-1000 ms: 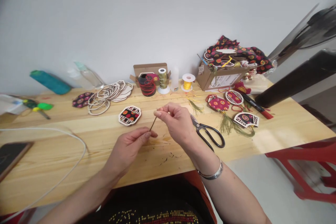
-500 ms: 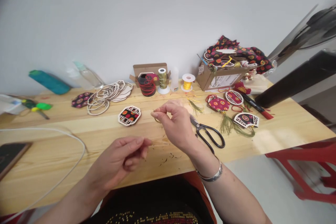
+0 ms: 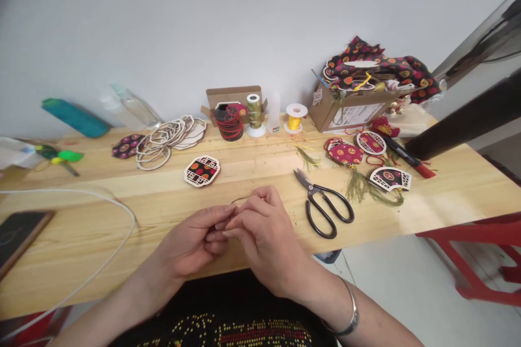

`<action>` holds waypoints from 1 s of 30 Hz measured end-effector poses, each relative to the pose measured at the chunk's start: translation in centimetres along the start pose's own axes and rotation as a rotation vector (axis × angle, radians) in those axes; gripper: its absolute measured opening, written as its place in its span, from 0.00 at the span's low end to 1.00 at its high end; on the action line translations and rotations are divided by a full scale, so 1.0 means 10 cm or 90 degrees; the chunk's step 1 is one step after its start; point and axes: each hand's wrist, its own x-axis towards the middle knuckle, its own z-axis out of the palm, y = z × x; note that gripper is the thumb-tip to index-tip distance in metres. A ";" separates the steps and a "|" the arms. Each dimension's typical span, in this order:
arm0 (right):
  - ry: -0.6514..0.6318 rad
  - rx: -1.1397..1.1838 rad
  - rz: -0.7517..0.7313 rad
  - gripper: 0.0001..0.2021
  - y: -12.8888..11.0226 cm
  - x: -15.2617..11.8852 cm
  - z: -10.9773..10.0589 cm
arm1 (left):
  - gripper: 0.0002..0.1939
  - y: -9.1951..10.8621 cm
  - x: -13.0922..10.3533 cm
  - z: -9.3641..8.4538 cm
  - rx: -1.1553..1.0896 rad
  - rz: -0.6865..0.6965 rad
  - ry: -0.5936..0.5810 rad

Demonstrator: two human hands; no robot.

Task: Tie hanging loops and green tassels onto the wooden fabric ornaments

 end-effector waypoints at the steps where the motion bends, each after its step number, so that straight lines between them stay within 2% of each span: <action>1: 0.001 -0.002 0.000 0.06 0.00 -0.02 0.01 | 0.09 -0.01 0.01 -0.01 0.013 0.013 0.002; 8: 0.003 0.024 0.004 0.08 0.00 -0.12 0.04 | 0.07 0.00 0.04 -0.05 0.116 0.087 0.021; 14: -0.024 0.072 0.016 0.07 -0.02 -0.18 0.04 | 0.08 0.04 0.06 -0.06 0.149 0.085 0.034; 30: -0.265 0.120 0.057 0.05 -0.10 -0.23 -0.03 | 0.09 0.08 0.07 -0.07 0.152 0.124 0.093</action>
